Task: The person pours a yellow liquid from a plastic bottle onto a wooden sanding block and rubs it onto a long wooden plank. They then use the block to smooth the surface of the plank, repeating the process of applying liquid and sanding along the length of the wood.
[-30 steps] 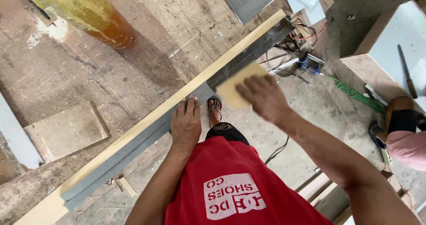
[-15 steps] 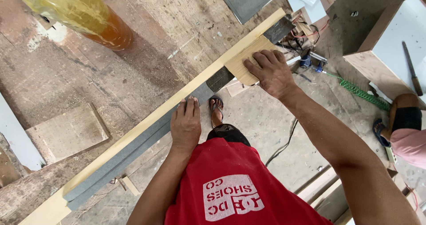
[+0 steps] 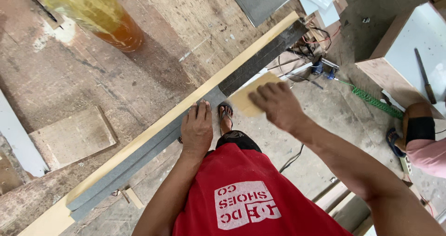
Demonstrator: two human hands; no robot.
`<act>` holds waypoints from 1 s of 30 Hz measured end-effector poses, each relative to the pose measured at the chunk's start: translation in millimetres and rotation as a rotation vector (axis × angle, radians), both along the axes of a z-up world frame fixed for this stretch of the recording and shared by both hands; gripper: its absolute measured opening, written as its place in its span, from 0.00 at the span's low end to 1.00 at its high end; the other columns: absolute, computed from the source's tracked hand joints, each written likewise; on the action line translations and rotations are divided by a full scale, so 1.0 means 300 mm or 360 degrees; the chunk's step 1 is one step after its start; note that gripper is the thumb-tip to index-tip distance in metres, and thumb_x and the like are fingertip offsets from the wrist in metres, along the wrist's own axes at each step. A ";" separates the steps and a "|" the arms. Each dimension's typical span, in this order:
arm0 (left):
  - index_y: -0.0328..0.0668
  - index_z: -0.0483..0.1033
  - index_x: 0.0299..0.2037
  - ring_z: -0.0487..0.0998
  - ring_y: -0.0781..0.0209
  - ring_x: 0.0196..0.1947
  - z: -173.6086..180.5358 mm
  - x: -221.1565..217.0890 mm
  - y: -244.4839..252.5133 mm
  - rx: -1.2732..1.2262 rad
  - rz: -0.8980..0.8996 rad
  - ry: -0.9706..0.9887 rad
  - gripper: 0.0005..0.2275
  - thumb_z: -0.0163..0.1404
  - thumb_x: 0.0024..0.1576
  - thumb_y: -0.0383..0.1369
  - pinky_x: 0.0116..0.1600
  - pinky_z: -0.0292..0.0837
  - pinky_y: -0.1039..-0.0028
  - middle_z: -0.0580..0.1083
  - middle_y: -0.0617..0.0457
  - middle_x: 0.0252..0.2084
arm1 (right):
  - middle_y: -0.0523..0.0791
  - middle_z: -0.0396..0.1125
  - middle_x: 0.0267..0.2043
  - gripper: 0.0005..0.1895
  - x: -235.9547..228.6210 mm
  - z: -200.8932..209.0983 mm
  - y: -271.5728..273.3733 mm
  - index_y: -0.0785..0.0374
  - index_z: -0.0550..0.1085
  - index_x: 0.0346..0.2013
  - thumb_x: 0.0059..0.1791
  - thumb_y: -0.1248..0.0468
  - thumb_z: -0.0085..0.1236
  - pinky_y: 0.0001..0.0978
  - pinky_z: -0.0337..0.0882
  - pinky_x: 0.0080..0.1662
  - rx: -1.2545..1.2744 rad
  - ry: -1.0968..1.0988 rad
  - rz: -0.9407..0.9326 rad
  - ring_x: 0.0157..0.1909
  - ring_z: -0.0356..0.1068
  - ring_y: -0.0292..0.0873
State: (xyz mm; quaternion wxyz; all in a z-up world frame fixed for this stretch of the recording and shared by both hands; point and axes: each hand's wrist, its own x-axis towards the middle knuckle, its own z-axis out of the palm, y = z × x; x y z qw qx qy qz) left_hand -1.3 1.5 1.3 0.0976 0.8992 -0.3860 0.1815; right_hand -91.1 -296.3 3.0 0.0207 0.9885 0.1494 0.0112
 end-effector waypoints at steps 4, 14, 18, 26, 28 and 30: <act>0.40 0.81 0.51 0.79 0.49 0.50 -0.008 -0.001 0.002 -0.0010 -0.0013 0.0016 0.11 0.51 0.59 0.27 0.42 0.74 0.65 0.77 0.48 0.50 | 0.48 0.64 0.53 0.25 0.073 0.071 0.138 0.51 0.71 0.59 0.50 0.63 0.33 0.47 0.63 0.55 -0.0070 -0.0273 0.0066 0.59 0.65 0.51; 0.39 0.81 0.49 0.79 0.51 0.47 0.050 0.021 0.003 -0.0041 -0.0043 0.0039 0.10 0.52 0.59 0.28 0.39 0.73 0.67 0.76 0.49 0.48 | 0.52 0.67 0.53 0.25 -0.048 -0.066 0.013 0.56 0.72 0.60 0.50 0.64 0.37 0.54 0.68 0.53 0.0302 -0.0385 0.0002 0.58 0.68 0.58; 0.43 0.82 0.48 0.78 0.51 0.48 0.042 0.011 0.005 0.0000 -0.0028 0.0035 0.10 0.50 0.58 0.28 0.39 0.72 0.68 0.76 0.50 0.49 | 0.47 0.67 0.42 0.17 0.042 -0.012 -0.239 0.57 0.77 0.50 0.46 0.67 0.57 0.47 0.71 0.41 -0.0207 -0.0540 -0.0816 0.45 0.71 0.53; 0.39 0.80 0.51 0.78 0.49 0.50 0.004 0.011 0.009 0.0041 -0.0064 0.0084 0.12 0.48 0.60 0.27 0.41 0.73 0.66 0.76 0.48 0.52 | 0.47 0.70 0.54 0.27 0.244 0.052 -0.478 0.46 0.72 0.63 0.49 0.67 0.54 0.53 0.71 0.45 -0.0200 0.0070 -0.1305 0.54 0.72 0.57; 0.39 0.80 0.51 0.79 0.49 0.50 0.004 0.008 0.013 0.0067 -0.0058 0.0115 0.11 0.48 0.61 0.27 0.41 0.73 0.66 0.76 0.48 0.51 | 0.47 0.71 0.54 0.26 0.266 0.051 -0.475 0.45 0.73 0.63 0.49 0.66 0.55 0.53 0.71 0.46 -0.0240 0.0117 -0.1279 0.55 0.72 0.57; 0.39 0.80 0.50 0.78 0.48 0.51 -0.009 0.005 0.017 0.0012 -0.0077 0.0114 0.11 0.47 0.62 0.27 0.40 0.73 0.67 0.76 0.47 0.51 | 0.46 0.70 0.56 0.27 0.268 0.040 -0.467 0.42 0.72 0.64 0.49 0.66 0.51 0.50 0.71 0.48 -0.0287 0.0178 -0.1240 0.56 0.70 0.56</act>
